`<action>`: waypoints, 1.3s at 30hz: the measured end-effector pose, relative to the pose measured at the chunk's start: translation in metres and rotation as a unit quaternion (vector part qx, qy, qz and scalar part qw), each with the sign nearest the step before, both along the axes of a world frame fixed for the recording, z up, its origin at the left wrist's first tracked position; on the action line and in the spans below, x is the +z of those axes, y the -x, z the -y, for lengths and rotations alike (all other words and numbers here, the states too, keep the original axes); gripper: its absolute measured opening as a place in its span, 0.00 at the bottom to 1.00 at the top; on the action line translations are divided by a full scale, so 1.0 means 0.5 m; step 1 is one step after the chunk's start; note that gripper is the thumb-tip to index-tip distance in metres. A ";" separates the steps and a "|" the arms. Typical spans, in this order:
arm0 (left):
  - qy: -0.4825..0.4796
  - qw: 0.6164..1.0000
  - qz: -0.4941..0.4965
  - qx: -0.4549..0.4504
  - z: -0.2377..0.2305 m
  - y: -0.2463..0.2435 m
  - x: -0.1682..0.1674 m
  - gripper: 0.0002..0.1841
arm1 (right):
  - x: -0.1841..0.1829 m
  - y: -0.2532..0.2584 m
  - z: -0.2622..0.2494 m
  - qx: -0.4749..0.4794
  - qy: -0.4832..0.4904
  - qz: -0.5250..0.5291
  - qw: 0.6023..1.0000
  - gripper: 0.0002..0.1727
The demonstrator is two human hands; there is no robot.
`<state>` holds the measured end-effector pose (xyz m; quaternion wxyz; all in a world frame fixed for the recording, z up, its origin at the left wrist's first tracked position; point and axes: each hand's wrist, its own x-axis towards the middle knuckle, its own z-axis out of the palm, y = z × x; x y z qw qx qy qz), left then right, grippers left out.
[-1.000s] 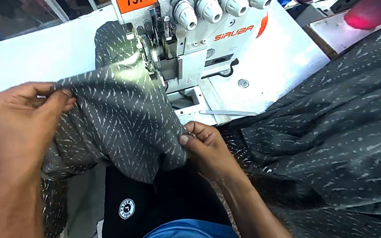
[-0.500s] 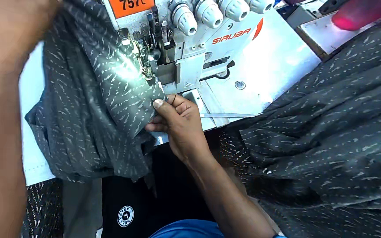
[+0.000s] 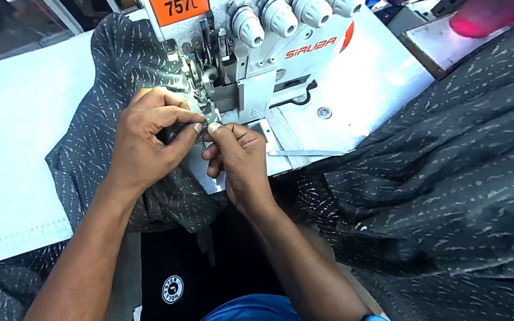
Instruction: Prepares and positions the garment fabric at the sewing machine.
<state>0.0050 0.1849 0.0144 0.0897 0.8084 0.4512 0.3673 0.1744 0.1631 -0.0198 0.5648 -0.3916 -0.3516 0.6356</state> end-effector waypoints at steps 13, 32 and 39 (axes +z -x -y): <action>0.008 0.998 0.022 -0.066 -0.050 0.031 0.000 0.07 | -0.018 0.044 -0.023 -0.098 0.006 -0.004 0.995 0.27; 0.169 0.966 0.189 0.040 0.109 -0.086 0.004 0.16 | -0.024 -0.047 -0.051 -0.149 -0.362 0.455 0.799 0.14; 0.006 0.991 -0.096 -0.099 0.038 0.015 0.076 0.21 | 0.044 -0.068 -0.020 -0.014 -0.463 0.207 0.862 0.11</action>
